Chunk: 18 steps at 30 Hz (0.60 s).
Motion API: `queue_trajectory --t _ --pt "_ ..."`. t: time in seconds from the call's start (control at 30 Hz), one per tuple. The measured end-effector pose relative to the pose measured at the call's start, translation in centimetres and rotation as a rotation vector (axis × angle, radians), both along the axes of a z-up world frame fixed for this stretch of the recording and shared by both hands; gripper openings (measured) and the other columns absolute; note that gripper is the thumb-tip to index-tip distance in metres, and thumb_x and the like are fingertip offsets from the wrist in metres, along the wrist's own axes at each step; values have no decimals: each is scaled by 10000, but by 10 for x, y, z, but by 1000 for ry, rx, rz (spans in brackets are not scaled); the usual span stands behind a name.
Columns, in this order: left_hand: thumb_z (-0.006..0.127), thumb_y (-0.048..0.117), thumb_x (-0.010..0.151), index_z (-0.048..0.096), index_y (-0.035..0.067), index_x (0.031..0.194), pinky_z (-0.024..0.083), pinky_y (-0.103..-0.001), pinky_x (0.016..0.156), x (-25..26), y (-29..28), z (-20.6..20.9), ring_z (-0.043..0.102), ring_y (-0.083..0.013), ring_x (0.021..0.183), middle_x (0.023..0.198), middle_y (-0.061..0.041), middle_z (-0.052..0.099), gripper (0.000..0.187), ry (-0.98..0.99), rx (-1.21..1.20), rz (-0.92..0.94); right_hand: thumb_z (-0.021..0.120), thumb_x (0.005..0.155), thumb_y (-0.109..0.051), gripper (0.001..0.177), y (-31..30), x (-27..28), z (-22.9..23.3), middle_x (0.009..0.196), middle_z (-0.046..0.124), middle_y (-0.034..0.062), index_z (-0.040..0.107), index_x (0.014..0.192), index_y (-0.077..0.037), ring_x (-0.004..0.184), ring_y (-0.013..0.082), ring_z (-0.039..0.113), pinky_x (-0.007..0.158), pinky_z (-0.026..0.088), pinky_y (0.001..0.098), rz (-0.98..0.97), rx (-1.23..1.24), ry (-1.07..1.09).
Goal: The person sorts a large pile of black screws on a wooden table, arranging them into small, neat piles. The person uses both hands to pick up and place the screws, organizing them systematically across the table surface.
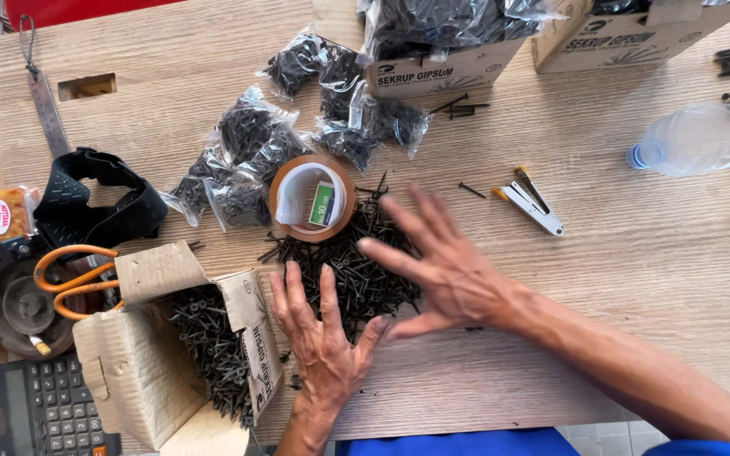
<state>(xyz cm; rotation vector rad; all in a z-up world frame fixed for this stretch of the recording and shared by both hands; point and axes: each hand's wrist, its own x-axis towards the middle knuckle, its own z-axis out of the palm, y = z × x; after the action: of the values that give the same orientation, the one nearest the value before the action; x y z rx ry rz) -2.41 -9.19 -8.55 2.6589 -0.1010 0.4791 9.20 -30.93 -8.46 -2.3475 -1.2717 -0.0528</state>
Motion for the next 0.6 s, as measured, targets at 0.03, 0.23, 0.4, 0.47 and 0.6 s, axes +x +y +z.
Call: queue_trajectory --t 0.03,0.23,0.4,0.47,0.6 --pt "464 722 1031 297 135 1682 234 -756 1317 -2 -1 -5 160 -551 1638 1739 -308 199 892 -6 80 36 488 883 -973 1139 -8 1 1 1796 -32 204 191 1739 -283 1663 483 -50 1353 56 731 -83 56 -26" --pt "456 784 1041 288 191 1697 129 -771 1301 -7 -3 -14 125 -549 1635 1755 -268 204 900 24 263 -43 536 923 -851 1051 -33 -2 -12 1799 -5 227 211 1733 -266 1667 505 -13 1320 198 787 -294 48 8" --pt "478 746 1053 370 206 1664 163 -750 1284 -1 -8 -7 242 -514 1625 1737 -258 281 823 46 294 -70 367 1031 -788 927 -3 -17 -16 1794 -42 245 97 1746 -264 1672 487 74 1319 244 737 -204 86 91" --pt "481 647 1079 464 175 1596 225 -724 1272 1 -10 -2 365 -487 1588 1680 -261 409 700 -9 247 -41 437 1034 -735 963 13 -25 -16 1743 70 374 177 1709 -99 1636 573 193 1338 245 678 -134 118 122" --pt "464 599 1084 526 176 1518 278 -683 1259 2 -6 3 458 -477 1536 1622 -256 491 609 -43 213 3 514 1041 -675 965 17 -31 -10 1734 115 382 207 1687 -26 1641 578 153 1346 224 659 -136 135 133"
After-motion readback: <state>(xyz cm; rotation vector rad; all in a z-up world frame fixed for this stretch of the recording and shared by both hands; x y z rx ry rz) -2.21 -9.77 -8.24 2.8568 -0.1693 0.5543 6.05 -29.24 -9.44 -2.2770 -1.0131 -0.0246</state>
